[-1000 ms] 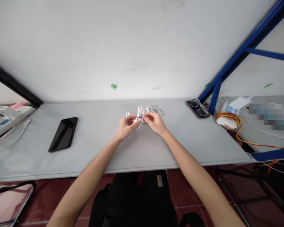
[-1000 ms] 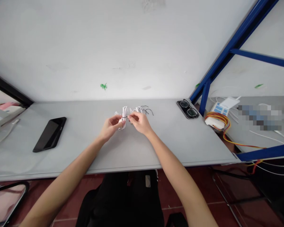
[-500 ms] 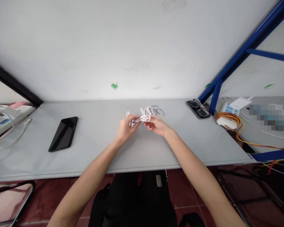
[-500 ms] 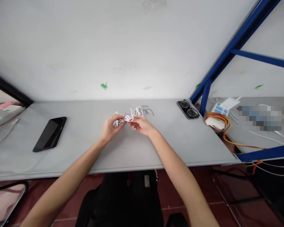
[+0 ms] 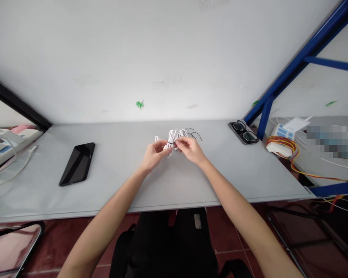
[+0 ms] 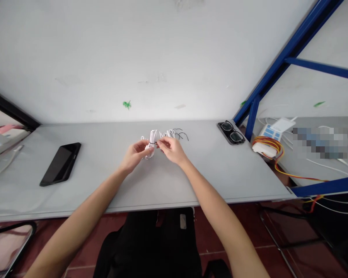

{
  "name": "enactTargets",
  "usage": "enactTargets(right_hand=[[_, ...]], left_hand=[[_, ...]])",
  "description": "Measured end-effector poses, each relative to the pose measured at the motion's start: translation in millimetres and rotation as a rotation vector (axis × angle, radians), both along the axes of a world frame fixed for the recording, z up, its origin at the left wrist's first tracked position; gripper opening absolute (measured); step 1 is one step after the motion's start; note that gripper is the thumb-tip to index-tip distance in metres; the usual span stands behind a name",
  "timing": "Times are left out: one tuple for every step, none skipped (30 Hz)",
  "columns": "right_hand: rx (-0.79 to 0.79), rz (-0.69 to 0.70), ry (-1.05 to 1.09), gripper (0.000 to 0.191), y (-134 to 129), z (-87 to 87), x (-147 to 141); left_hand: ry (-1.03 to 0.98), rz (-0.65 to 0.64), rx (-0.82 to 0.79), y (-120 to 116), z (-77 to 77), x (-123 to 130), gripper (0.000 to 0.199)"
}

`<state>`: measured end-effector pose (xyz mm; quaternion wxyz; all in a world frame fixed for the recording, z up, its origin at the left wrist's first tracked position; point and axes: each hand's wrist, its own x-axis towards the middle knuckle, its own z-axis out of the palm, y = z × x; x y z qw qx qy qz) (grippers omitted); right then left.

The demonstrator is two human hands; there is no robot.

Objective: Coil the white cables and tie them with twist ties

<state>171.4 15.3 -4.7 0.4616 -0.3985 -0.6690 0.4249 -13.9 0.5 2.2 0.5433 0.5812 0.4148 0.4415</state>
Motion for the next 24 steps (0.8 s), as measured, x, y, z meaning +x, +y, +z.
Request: enactTargets(right_hand=[[-0.076, 0.045, 0.039, 0.027, 1.5, -0.4, 1.0], [-0.154, 0.089, 0.078, 0.028, 3.0, -0.9, 2.2], [-0.235, 0.129, 0.119, 0.028, 4.5, -1.4, 3.5], [-0.322, 0.168, 0.165, 0.026, 5.9, -2.1, 4.8], [-0.41, 0.203, 0.215, 0.025, 7.0, -2.8, 6.1], [-0.488, 0.233, 0.264, 0.023, 8.0, -3.6, 7.4], [-0.543, 0.256, 0.306, 0.023, 8.7, -4.4, 8.6], [-0.57, 0.272, 0.332, 0.023, 9.2, -5.0, 9.7], [-0.568, 0.279, 0.341, 0.023, 9.4, -5.5, 10.8], [-0.542, 0.274, 0.331, 0.023, 9.5, -5.9, 11.5], [-0.494, 0.254, 0.303, 0.023, 9.3, -6.0, 11.9], [-0.426, 0.226, 0.259, 0.023, 9.0, -5.9, 11.8], [-0.34, 0.193, 0.204, 0.022, 8.3, -5.7, 11.0], [-0.244, 0.158, 0.143, 0.021, 7.4, -5.4, 9.7], [-0.142, 0.119, 0.079, 0.021, 6.2, -5.0, 7.8], [-0.039, 0.076, 0.016, 0.02, 4.8, -4.7, 5.5], [0.059, 0.028, -0.043, 0.019, 3.2, -4.4, 3.0], [0.151, -0.022, -0.095, 0.018, 1.7, -4.3, 0.6], [0.233, -0.067, -0.136, 0.018, 0.2, -4.2, -1.7], [0.299, -0.101, -0.166, 0.017, -0.9, -4.3, -3.4], [0.339, -0.12, -0.184, 0.017, -1.8, -4.4, -4.6], [0.344, -0.125, -0.184, 0.017, -2.2, -4.4, -5.2], [0.311, -0.117, -0.165, 0.017, -2.2, -4.3, -5.1], [0.244, -0.099, -0.127, 0.017, -1.8, -4.2, -4.6]], left_hand=[[0.043, 0.019, 0.064, 0.6, -1.5, 0.3, 0.031], [0.09, 0.036, 0.134, 1.4, -3.2, 0.6, 0.029], [0.137, 0.055, 0.201, 2.3, -5.0, 1.1, 0.026], [0.184, 0.075, 0.26, 3.3, -6.8, 1.5, 0.023], [0.227, 0.098, 0.306, 4.2, -8.3, 2.0, 0.02], [0.262, 0.122, 0.339, 4.7, -9.4, 2.4, 0.018], [0.287, 0.14, 0.361, 4.8, -9.9, 2.9, 0.017], [0.302, 0.146, 0.373, 4.3, -9.7, 3.4, 0.017], [0.305, 0.143, 0.376, 3.5, -9.0, 3.7, 0.017], [0.297, 0.132, 0.366, 2.2, -7.7, 3.9, 0.019], [0.278, 0.114, 0.342, 0.9, -6.1, 3.9, 0.021], [0.25, 0.094, 0.302, -0.3, -4.5, 3.7, 0.024], [0.218, 0.072, 0.248, -1.0, -3.0, 3.1, 0.026], [0.181, 0.052, 0.182, -1.2, -1.8, 2.2, 0.028], [0.135, 0.033, 0.109, -0.8, -1.2, 1.1, 0.028], [0.078, 0.011, 0.027, 0.3, -1.0, -0.2, 0.029], [0.011, -0.014, -0.058, 1.9, -1.2, -1.5, 0.029], [-0.061, -0.039, -0.138, 3.7, -1.6, -2.7, 0.029], [-0.131, -0.059, -0.208, 5.4, -2.2, -3.7, 0.029], [-0.19, -0.072, -0.263, 6.7, -2.6, -4.4, 0.03], [-0.228, -0.078, -0.296, 7.5, -3.0, -4.7, 0.03], [-0.24, -0.076, -0.3, 7.6, -3.1, -4.6, 0.03], [-0.226, -0.069, -0.277, 7.1, -3.1, -4.3, 0.03], [-0.191, -0.06, -0.234, 6.2, -3.0, -3.7, 0.03]])
